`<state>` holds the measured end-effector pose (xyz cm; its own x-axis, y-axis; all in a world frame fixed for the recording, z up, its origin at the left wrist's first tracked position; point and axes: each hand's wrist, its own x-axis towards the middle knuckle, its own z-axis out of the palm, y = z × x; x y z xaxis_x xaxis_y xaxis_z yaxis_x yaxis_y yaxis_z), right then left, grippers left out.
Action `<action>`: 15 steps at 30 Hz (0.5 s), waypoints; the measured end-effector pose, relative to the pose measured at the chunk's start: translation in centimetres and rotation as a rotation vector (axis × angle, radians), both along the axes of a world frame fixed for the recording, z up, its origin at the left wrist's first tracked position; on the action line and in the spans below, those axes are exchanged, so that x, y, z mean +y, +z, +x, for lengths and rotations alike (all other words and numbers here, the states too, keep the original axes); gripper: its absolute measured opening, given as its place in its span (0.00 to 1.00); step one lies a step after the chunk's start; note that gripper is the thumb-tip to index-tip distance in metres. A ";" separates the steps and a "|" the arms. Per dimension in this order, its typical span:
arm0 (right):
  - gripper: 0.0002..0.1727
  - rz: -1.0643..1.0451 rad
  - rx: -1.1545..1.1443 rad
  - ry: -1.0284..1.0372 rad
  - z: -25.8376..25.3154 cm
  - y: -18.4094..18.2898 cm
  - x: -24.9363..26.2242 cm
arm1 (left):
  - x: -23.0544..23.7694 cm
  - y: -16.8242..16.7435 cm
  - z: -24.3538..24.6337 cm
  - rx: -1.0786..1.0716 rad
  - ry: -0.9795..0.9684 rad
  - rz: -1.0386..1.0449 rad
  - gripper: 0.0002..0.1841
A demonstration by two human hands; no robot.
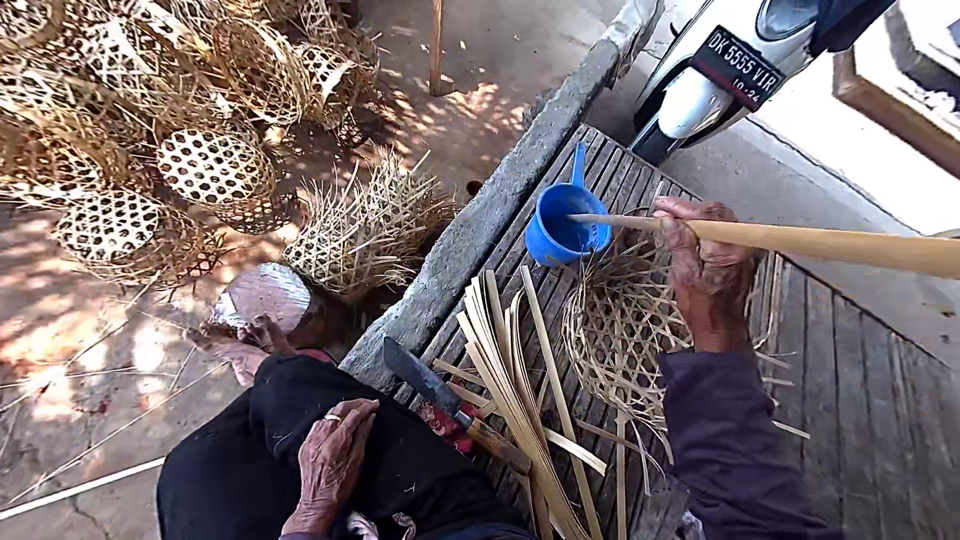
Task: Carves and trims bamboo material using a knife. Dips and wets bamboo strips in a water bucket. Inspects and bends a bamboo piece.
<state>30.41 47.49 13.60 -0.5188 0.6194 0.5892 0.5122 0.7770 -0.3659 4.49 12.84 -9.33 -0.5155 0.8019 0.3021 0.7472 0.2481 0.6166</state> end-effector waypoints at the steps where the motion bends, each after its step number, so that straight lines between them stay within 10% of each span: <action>1: 0.18 0.008 -0.039 0.013 -0.3 -0.3 0.3 | 0.1 0.0 0.0 0.009 -0.001 0.002 0.18; 15: 0.18 -0.498 -0.066 0.056 -6.7 -1.8 6.9 | -0.2 -0.2 -0.1 0.034 0.027 0.033 0.18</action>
